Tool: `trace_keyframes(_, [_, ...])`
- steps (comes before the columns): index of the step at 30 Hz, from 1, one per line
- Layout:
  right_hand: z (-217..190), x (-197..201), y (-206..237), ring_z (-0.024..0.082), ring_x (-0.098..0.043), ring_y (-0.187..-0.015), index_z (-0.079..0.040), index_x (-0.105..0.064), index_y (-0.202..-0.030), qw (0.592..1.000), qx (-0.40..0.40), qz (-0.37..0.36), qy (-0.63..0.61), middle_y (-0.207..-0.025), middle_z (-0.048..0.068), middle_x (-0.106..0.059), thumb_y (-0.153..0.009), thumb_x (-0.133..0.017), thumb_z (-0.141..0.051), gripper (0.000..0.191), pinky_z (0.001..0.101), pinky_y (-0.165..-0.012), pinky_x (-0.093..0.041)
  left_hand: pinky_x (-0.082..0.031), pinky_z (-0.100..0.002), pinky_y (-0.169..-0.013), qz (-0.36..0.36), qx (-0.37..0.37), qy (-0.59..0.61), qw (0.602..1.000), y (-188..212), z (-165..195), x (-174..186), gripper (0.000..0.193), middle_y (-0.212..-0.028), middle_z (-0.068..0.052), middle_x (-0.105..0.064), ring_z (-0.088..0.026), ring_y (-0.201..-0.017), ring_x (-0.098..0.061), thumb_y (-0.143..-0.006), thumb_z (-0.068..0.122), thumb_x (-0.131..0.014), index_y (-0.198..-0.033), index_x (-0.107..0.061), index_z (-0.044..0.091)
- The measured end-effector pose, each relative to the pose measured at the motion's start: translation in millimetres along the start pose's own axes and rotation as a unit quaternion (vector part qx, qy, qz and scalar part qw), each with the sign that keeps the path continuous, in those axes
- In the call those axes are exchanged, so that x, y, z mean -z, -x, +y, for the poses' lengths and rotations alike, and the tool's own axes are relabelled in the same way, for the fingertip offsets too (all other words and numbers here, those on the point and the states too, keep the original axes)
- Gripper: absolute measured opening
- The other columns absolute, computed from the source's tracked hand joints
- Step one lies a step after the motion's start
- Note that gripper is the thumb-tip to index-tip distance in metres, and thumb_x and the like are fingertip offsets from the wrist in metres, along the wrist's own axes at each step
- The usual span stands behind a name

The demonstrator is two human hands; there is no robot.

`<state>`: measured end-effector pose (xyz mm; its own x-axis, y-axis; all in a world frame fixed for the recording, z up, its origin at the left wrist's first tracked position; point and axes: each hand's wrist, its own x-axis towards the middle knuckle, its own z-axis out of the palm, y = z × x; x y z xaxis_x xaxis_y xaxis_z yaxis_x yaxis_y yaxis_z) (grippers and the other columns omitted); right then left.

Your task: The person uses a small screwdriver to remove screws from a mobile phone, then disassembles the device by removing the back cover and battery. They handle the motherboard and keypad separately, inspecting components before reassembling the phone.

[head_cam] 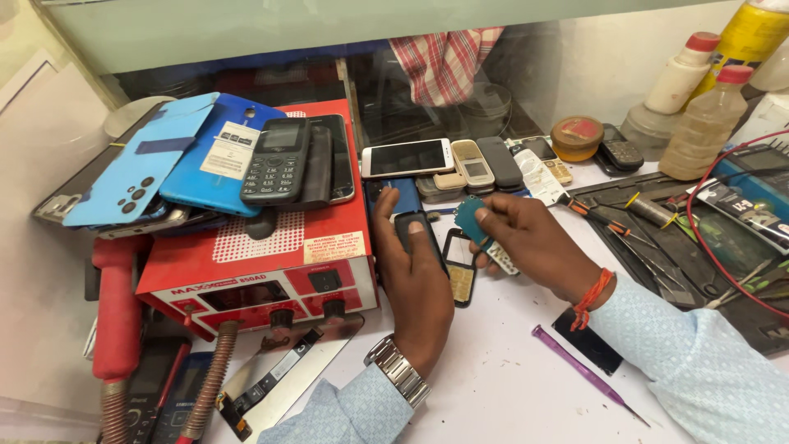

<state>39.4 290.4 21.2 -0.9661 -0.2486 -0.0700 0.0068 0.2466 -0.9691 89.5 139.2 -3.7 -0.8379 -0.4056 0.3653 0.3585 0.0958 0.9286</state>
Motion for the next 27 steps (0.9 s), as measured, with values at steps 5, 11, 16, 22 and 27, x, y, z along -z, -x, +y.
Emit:
trace_keyframes(5, [-3.2, -1.0, -0.2, 0.012, -0.067, -0.062, -0.003, -0.07, -0.105, 0.982, 0.041, 0.042, 0.182, -0.077, 0.006, -0.073, -0.082, -0.078, -0.024, 0.032, 0.0295, -0.055, -0.056, -0.026, -0.042, -0.122, 0.001, -0.006, -0.014, 1.0, -2.0, -2.9, 3.6, 0.047, -0.159, -0.014, -0.038, -0.029, -0.15, -0.034, -0.102, 0.016, -0.04, -0.148, -0.039, 0.008])
trace_keyframes(11, [6.8, -1.5, -6.9, 0.019, -0.071, -0.072, -0.007, -0.073, -0.094, 0.907, 0.125, 0.144, 0.375, -0.082, 0.006, -0.075, -0.071, -0.089, -0.03, 0.037, 0.0362, -0.068, -0.056, -0.025, -0.044, -0.122, 0.001, -0.018, -0.014, 1.0, 0.6, -2.0, 5.6, 0.044, -0.159, -0.015, -0.038, -0.03, -0.151, -0.034, -0.103, 0.015, -0.039, -0.146, -0.042, 0.008])
trace_keyframes(16, [14.6, -2.7, -9.7, 0.023, -0.072, -0.075, -0.011, -0.073, -0.093, 0.897, 0.1, 0.152, 0.403, -0.088, 0.005, -0.077, -0.071, -0.088, -0.032, 0.033, 0.0397, -0.069, -0.055, -0.026, -0.043, -0.122, 0.008, -0.017, -0.01, 1.0, 2.7, 0.9, 4.4, 0.043, -0.157, -0.014, -0.041, -0.029, -0.149, -0.036, -0.104, 0.016, -0.037, -0.146, -0.042, 0.008])
trace_keyframes(22, [18.5, -0.3, -13.5, 0.024, -0.073, -0.079, -0.01, -0.073, -0.094, 0.893, 0.115, 0.162, 0.405, -0.09, 0.006, -0.077, -0.073, -0.086, -0.026, 0.029, 0.0388, -0.071, -0.055, -0.028, -0.042, -0.121, 0.007, -0.022, 0.001, 1.0, 3.7, 3.8, 2.3, 0.043, -0.156, -0.014, -0.044, -0.028, -0.147, -0.04, -0.103, 0.015, -0.038, -0.145, -0.044, 0.007])
trace_keyframes(27, [9.8, 11.9, -9.6, 0.018, -0.074, -0.079, -0.005, -0.072, -0.095, 0.92, 0.17, 0.14, 0.323, -0.088, 0.008, -0.077, -0.075, -0.085, -0.019, 0.027, 0.0339, -0.073, -0.058, -0.036, -0.04, -0.117, -0.019, 0.02, 0.041, 0.999, 4.8, 5.5, 0.5, 0.046, -0.152, -0.013, -0.046, -0.027, -0.138, -0.047, -0.103, 0.016, -0.036, -0.148, -0.041, 0.009])
